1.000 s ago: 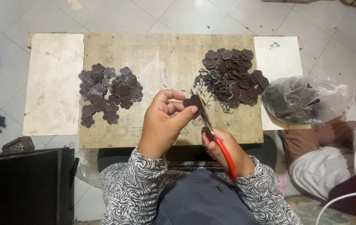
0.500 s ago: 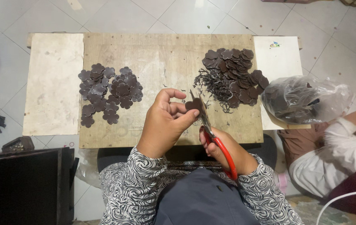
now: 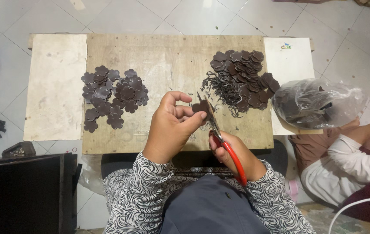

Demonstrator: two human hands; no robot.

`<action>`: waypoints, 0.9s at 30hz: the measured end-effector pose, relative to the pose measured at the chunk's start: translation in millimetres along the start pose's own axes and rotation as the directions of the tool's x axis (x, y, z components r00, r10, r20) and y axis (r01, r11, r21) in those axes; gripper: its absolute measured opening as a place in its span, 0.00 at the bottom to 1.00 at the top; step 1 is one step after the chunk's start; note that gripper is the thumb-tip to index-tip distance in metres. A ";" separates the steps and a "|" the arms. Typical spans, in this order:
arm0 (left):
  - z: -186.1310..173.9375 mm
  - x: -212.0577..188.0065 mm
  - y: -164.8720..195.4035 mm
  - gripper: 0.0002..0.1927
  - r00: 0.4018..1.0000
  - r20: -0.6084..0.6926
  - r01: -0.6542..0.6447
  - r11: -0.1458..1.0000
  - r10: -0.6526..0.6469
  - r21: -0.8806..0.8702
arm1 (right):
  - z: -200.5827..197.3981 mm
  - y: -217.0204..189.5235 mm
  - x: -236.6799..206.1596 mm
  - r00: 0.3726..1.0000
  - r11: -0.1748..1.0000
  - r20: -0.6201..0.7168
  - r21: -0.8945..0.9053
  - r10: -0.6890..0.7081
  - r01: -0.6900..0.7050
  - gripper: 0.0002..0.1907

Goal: The person uses red-handled scissors to trim the edges of dark, flower-shaped pieces of material. They hold each piece in the left hand and cut along the perimeter with the right hand, then place the finished piece on a pile on the table.

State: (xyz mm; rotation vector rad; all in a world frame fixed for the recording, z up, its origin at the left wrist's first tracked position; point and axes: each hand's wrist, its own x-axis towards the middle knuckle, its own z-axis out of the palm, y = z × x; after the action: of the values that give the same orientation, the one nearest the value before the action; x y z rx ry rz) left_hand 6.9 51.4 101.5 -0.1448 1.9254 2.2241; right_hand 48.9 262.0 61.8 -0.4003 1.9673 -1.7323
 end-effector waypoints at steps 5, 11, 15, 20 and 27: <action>-0.1 0.9 -4.0 0.18 0.999 0.019 -0.032 0.997 0.033 -0.073 | 0.2 1.5 0.9 1.000 0.999 0.006 0.034 -0.002 0.002 0.36; 0.4 0.9 -7.2 0.11 0.998 0.037 -0.045 0.995 0.049 -0.089 | 3.4 3.2 2.6 1.000 0.997 0.014 0.077 0.004 -0.005 0.38; 0.4 1.1 -6.3 0.09 0.996 0.066 -0.052 0.999 0.052 0.004 | 1.3 0.0 6.0 0.997 0.998 0.055 0.032 -0.063 0.061 0.42; 0.2 -2.5 -5.6 0.10 0.996 0.063 -0.065 0.998 0.064 0.012 | 2.9 -2.7 4.7 0.998 0.999 0.040 0.020 -0.050 0.050 0.42; 3.0 -4.5 -5.4 0.09 0.998 0.033 -0.044 0.999 0.045 -0.013 | 5.2 0.4 2.4 0.999 0.995 0.024 0.094 -0.033 0.030 0.42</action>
State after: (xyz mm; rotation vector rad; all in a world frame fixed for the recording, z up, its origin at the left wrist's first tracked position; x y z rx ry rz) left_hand 12.6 54.7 97.6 -0.0664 1.9159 2.2524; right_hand 49.7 256.4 60.6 -0.4208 1.8634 -1.8218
